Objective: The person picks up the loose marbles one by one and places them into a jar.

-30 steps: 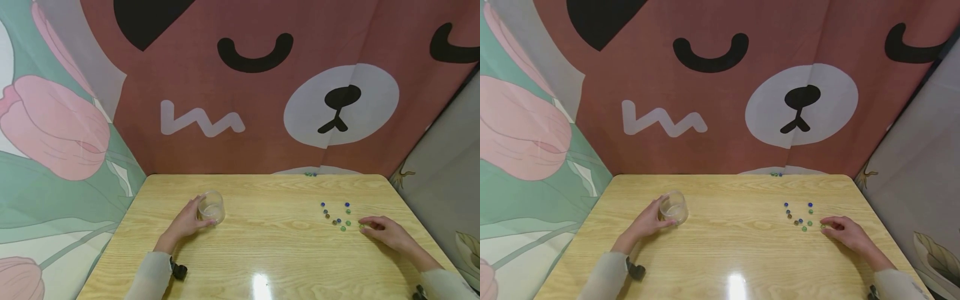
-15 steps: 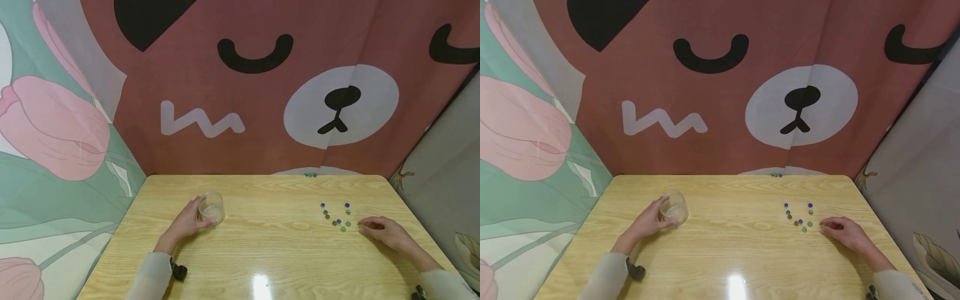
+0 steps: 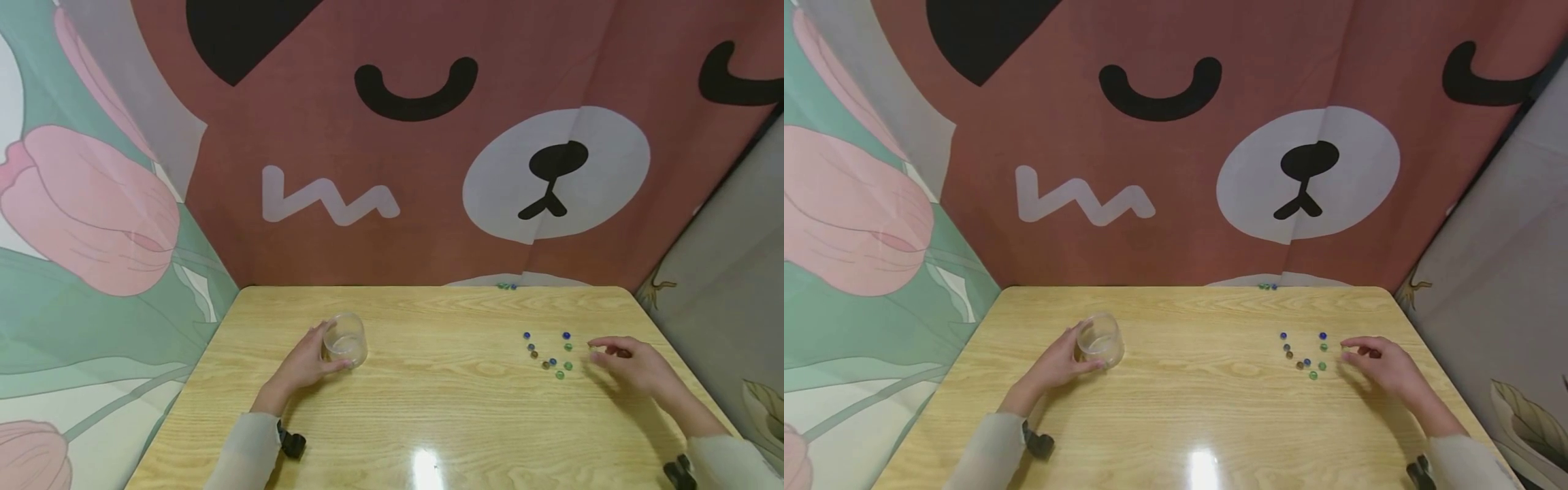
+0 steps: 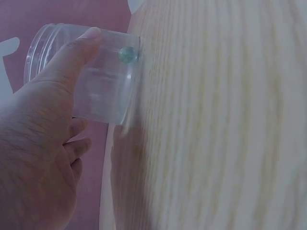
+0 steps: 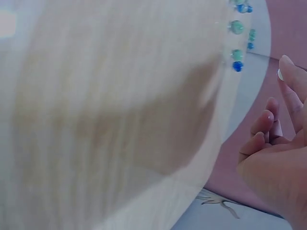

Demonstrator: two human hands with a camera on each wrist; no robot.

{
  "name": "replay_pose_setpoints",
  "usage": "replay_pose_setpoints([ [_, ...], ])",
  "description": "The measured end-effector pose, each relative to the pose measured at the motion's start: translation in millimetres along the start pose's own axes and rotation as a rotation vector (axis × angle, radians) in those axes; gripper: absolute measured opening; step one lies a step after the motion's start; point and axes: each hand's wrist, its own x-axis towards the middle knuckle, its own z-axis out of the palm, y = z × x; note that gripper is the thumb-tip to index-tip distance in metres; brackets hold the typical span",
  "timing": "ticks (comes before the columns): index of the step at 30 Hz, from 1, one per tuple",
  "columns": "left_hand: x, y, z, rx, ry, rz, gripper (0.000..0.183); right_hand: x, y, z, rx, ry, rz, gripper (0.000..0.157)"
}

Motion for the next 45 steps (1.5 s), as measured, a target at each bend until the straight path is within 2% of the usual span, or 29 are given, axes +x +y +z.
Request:
replay_pose_setpoints([
  [7,0.3,-1.3,1.2,-0.002,0.000,0.009,0.103,4,-13,-1.5,-0.002,0.008,-0.020,0.056],
  [14,-0.4,-0.6,-0.1,0.002,-0.004,0.001,0.103,10,-25,4.2,-0.010,0.066,-0.078,0.045],
  [22,-0.3,-1.2,-0.1,0.003,-0.009,-0.004,0.104,13,-39,11.5,0.078,0.040,-0.092,0.048],
  [36,-1.4,1.1,-1.6,-0.011,-0.011,0.001,0.104,19,-54,23.2,0.119,0.063,-0.112,0.047],
  [45,-1.3,-0.2,-1.5,-0.006,-0.009,0.003,0.104,23,-69,30.6,0.179,0.032,-0.105,0.050],
])
